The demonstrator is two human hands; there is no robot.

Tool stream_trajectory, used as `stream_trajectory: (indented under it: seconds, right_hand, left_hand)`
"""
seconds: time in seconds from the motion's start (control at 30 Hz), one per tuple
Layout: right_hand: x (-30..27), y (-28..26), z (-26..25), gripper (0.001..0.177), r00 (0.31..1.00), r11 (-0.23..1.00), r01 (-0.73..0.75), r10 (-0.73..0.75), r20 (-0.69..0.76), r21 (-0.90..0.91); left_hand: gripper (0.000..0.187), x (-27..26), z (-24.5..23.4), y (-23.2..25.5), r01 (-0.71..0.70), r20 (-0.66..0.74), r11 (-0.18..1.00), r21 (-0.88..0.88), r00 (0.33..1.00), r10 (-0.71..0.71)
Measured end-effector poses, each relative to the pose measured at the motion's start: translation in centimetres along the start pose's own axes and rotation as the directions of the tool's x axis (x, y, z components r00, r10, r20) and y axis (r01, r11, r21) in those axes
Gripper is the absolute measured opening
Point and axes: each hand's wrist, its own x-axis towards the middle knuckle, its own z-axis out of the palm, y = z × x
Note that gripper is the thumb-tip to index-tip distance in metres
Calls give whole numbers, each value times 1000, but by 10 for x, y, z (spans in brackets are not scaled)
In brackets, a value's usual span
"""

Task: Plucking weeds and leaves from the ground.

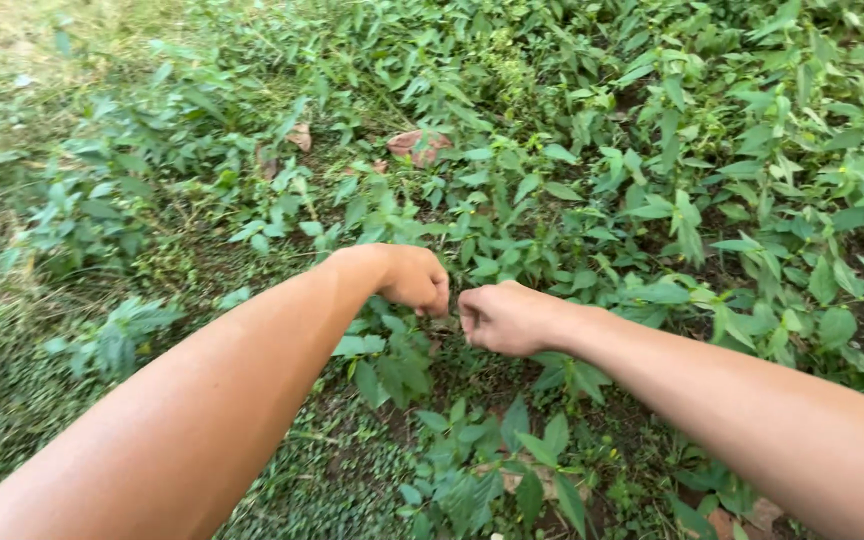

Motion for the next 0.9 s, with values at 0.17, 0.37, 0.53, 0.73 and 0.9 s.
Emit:
stream_trajectory:
  seconds: [0.17,0.37,0.53,0.73,0.9]
  right_hand:
    - [-10,-48,16,62,986,978,-54,85,143,-203]
    - [-7,-96,21,71,898,917,-77,234,373,-390]
    - [-33,-127,59,78,830,891,4,250,498,-454]
    - [-61,-162,96,62,827,676,144,319,463,-723]
    - [-52,-137,135,25,927,567,159,196,320,-808]
  left_hand:
    - [52,-48,10,42,113,-129,974,194,988,-89]
    - [31,-69,14,39,110,43,984,144,992,-117]
    - [28,-98,32,40,95,121,987,127,987,-111]
    - [21,-151,71,56,138,94,947,289,981,-172]
    - [29,-206,96,72,234,-10,886,400,968,-251]
